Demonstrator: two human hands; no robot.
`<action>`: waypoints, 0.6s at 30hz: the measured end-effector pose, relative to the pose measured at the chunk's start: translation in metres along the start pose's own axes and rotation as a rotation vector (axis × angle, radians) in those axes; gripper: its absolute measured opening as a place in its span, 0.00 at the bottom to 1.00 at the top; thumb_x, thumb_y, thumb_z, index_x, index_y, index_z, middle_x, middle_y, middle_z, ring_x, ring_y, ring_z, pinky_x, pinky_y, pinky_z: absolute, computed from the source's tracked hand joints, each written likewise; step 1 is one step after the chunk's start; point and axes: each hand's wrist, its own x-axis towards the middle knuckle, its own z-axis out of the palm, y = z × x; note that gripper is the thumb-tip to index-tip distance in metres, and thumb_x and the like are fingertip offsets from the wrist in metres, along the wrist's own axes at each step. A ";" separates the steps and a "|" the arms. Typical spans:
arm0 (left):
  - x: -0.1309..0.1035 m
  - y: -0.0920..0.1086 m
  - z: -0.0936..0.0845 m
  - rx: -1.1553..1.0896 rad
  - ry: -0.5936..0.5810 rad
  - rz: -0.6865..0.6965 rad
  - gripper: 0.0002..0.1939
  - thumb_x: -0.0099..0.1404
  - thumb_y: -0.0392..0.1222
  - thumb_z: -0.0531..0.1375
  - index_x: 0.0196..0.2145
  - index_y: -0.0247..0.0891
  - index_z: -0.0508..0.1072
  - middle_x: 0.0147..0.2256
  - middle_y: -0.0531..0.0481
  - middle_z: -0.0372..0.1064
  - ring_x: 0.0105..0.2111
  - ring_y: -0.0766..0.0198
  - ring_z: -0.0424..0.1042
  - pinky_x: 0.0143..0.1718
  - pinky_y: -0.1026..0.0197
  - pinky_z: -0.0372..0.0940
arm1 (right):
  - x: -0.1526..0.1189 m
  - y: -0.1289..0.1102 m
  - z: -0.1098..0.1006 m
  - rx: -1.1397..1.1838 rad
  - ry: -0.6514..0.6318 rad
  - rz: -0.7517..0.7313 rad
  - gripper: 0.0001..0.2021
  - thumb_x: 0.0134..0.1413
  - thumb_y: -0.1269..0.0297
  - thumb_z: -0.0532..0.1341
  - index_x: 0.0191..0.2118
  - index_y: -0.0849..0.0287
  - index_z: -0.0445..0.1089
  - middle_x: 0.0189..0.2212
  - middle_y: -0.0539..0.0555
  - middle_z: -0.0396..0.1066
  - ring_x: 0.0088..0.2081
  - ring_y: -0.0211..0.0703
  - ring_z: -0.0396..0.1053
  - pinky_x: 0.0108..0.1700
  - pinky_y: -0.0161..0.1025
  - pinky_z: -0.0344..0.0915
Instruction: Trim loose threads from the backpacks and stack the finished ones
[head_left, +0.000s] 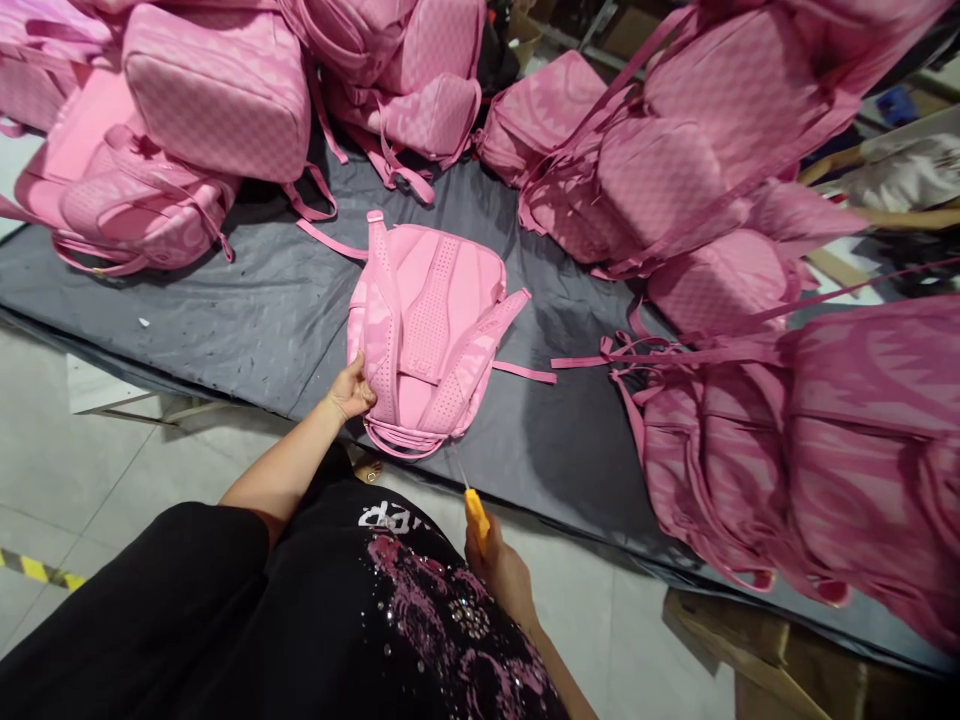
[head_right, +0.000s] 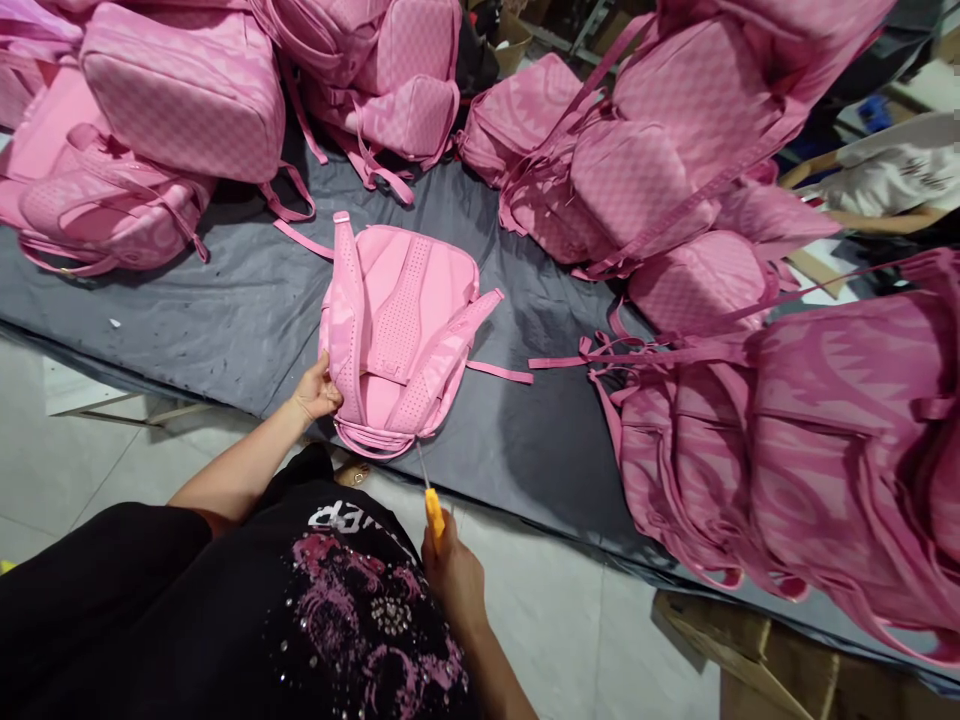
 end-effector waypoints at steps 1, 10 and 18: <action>-0.001 0.000 0.001 0.004 0.000 -0.001 0.16 0.68 0.52 0.58 0.31 0.34 0.71 0.20 0.52 0.71 0.13 0.69 0.68 0.09 0.72 0.55 | -0.006 0.000 0.001 0.008 -0.033 -0.009 0.21 0.65 0.59 0.50 0.60 0.58 0.61 0.27 0.53 0.75 0.27 0.46 0.73 0.27 0.35 0.51; -0.012 -0.008 0.012 0.271 0.072 0.143 0.14 0.69 0.49 0.56 0.39 0.34 0.71 0.24 0.51 0.71 0.18 0.68 0.69 0.16 0.68 0.64 | 0.018 -0.028 -0.008 -0.027 -0.309 -0.061 0.16 0.67 0.63 0.49 0.56 0.58 0.62 0.33 0.55 0.77 0.32 0.44 0.73 0.29 0.35 0.48; -0.050 -0.069 -0.015 1.980 0.176 1.052 0.32 0.62 0.43 0.60 0.63 0.37 0.61 0.66 0.35 0.50 0.68 0.44 0.45 0.66 0.40 0.46 | 0.037 -0.034 0.003 0.250 -0.293 -0.127 0.17 0.65 0.61 0.49 0.54 0.61 0.64 0.37 0.58 0.75 0.38 0.47 0.73 0.36 0.37 0.61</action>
